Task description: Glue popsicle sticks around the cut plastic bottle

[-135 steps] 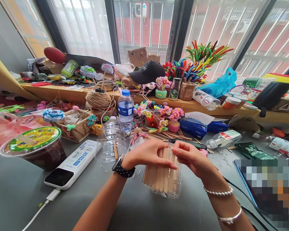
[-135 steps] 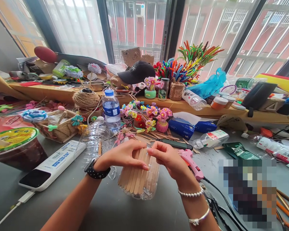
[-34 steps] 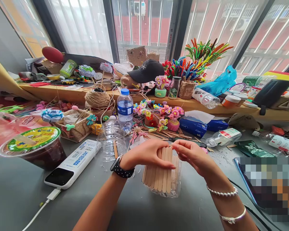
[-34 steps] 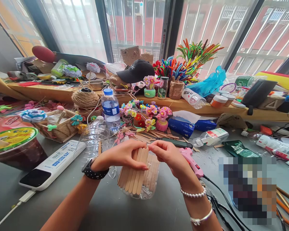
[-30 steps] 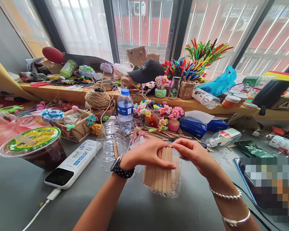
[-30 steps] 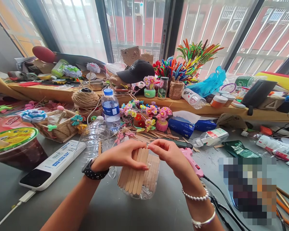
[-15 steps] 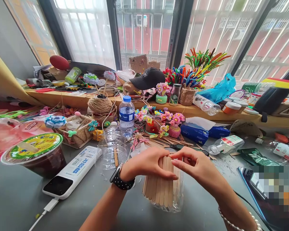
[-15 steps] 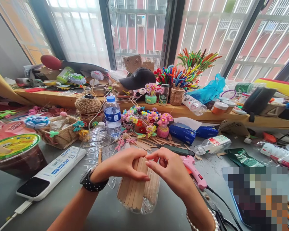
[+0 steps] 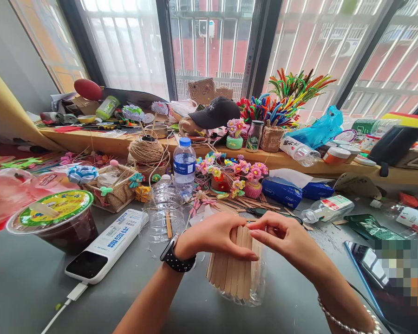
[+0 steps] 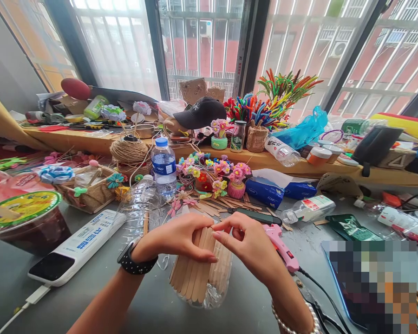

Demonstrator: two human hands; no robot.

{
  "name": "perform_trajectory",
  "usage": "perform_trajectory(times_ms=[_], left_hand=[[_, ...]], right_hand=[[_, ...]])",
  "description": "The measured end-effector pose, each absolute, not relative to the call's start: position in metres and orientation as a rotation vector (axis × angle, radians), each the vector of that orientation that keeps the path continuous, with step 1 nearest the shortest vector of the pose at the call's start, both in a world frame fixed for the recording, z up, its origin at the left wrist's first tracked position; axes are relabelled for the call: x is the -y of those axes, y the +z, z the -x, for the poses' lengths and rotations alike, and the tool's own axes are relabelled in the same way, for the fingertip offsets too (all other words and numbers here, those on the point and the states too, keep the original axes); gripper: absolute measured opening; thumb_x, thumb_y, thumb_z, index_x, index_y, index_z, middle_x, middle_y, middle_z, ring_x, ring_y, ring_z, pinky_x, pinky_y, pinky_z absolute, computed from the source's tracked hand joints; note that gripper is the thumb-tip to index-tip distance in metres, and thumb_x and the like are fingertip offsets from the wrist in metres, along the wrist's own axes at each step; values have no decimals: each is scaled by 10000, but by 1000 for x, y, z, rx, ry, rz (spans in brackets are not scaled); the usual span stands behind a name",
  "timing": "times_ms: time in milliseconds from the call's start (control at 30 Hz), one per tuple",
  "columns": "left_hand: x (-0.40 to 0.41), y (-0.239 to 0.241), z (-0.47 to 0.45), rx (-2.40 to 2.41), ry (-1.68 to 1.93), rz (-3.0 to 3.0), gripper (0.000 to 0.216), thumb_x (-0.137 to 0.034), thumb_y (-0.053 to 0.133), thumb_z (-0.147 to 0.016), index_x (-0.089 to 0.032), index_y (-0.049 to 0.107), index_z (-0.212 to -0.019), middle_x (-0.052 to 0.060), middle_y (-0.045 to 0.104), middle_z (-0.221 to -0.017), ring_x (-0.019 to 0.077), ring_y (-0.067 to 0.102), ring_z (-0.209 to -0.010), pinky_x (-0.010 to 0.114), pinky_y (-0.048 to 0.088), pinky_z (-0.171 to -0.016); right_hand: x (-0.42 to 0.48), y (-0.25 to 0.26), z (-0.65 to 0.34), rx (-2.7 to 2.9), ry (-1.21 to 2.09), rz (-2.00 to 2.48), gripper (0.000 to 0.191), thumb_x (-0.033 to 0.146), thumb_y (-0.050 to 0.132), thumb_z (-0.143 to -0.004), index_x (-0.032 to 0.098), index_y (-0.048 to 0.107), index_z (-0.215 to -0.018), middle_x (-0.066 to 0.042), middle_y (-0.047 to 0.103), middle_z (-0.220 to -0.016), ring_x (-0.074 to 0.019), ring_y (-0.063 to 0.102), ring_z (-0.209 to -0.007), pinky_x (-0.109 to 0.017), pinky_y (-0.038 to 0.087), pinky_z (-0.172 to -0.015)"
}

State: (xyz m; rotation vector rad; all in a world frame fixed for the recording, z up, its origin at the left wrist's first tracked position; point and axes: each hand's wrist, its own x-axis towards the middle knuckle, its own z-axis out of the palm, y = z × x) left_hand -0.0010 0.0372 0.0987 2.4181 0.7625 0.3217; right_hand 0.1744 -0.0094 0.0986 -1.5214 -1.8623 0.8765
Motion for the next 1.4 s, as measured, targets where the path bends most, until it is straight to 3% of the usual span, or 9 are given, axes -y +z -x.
perform_trajectory(times_ms=[200, 433, 600, 633, 767, 967, 1067, 1233, 1400], left_hand=[[-34, 101, 4, -758, 252, -2421, 417, -556, 568, -649, -146, 555, -727, -38, 504, -652, 88, 428, -591, 183, 299, -513], [-17, 119, 13, -656, -27, -2492, 358, -494, 595, -665, -146, 551, -592, -40, 506, -544, 74, 429, -488, 181, 284, -436], [19, 125, -3, -620, -326, -2756, 93, -256, 622, -684, -193, 630, -616, 5, 651, -612, 129, 557, -536, 218, 295, -427], [25, 122, -8, -638, -504, -2795, 116, -217, 623, -677, -186, 623, -565, 18, 656, -595, 129, 552, -488, 227, 271, -397], [39, 109, -23, -665, -574, -2852, 85, -95, 658, -630, -144, 641, -562, 74, 682, -627, 150, 573, -451, 244, 208, -369], [38, 105, -31, -789, -545, -2819, 77, -109, 628, -678, -137, 674, -624, 110, 680, -629, 192, 608, -493, 256, 198, -379], [36, 109, -33, -794, -562, -2799, 100, -98, 593, -697, -132, 680, -664, 113, 684, -675, 203, 622, -546, 264, 214, -389], [35, 110, -33, -804, -672, -2773, 138, -100, 556, -719, -141, 686, -737, 104, 687, -733, 210, 630, -590, 275, 247, -401], [36, 110, -24, -887, -536, -2804, 112, -184, 584, -704, -167, 691, -733, 97, 684, -706, 206, 620, -581, 267, 289, -424]], right_hand=[[10, 101, -175, 1879, 900, 1475, 317, 490, 514, -720, 220, 663, -791, -21, 569, -749, -110, 452, -621, -240, 357, -572], [11, 105, -182, 1926, 860, 1478, 309, 470, 483, -743, 217, 657, -777, -31, 599, -810, -134, 517, -694, -248, 381, -616], [-2, 87, -193, 1941, 517, 2010, 272, 286, 458, -740, 169, 644, -899, -85, 626, -832, -183, 555, -733, -301, 384, -684], [-4, 83, -194, 1950, 529, 2016, 275, 280, 457, -738, 160, 642, -903, -88, 638, -821, -189, 562, -742, -301, 382, -688], [-3, 76, -187, 2077, 761, 1831, 307, 410, 430, -763, 197, 648, -795, -25, 656, -712, -143, 566, -642, -239, 372, -585], [1, 78, -179, 2217, 718, 1765, 382, 369, 382, -788, 172, 564, -516, -21, 596, -555, -123, 478, -527, -243, 271, -485], [2, 81, -181, 2150, 802, 1708, 407, 438, 359, -802, 179, 568, -568, -16, 603, -597, -122, 494, -548, -237, 302, -506], [5, 85, -182, 2203, 824, 1751, 314, 465, 499, -720, 188, 613, -624, -13, 629, -642, -133, 516, -590, -231, 312, -515], [10, 97, -192, 2053, 735, 1800, 362, 483, 410, -766, 208, 626, -672, -10, 621, -595, -134, 518, -541, -242, 339, -529]])
